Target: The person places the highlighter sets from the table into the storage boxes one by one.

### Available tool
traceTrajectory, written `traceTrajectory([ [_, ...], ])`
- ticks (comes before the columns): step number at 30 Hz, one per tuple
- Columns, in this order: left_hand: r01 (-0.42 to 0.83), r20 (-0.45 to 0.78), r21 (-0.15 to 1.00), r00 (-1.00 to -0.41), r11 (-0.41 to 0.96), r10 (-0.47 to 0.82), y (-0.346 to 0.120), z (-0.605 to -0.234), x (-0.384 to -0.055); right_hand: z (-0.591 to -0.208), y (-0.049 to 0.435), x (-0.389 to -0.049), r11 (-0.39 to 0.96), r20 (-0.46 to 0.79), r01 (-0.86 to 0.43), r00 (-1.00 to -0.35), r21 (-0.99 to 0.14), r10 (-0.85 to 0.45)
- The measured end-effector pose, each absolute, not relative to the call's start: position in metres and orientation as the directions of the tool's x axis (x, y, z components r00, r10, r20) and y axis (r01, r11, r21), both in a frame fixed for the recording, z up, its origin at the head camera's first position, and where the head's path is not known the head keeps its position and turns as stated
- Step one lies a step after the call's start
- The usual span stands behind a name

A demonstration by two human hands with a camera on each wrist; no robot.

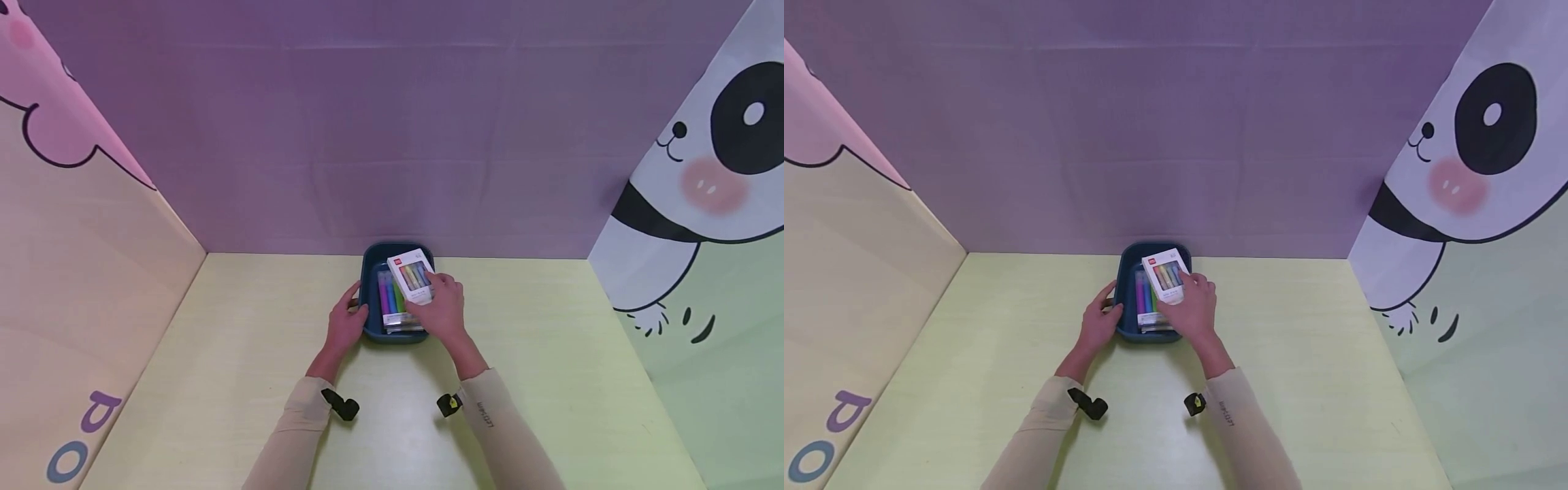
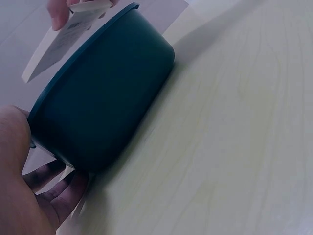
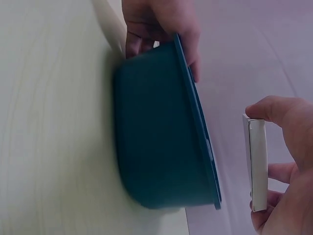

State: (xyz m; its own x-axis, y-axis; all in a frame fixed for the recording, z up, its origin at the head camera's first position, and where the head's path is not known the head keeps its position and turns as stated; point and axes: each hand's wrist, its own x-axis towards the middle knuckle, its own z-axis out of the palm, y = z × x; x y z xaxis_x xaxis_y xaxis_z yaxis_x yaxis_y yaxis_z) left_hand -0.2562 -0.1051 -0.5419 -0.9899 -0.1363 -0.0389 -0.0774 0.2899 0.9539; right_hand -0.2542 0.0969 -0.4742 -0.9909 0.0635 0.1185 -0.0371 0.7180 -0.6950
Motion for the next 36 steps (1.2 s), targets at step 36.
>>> traceTrajectory([
  [36,-0.026,0.009,0.967,-0.991,0.254,-0.135,-0.105,-0.541,-0.257,-0.482,0.08,-0.247,0.749,0.146,-0.111,-0.989,-0.653,-0.019],
])
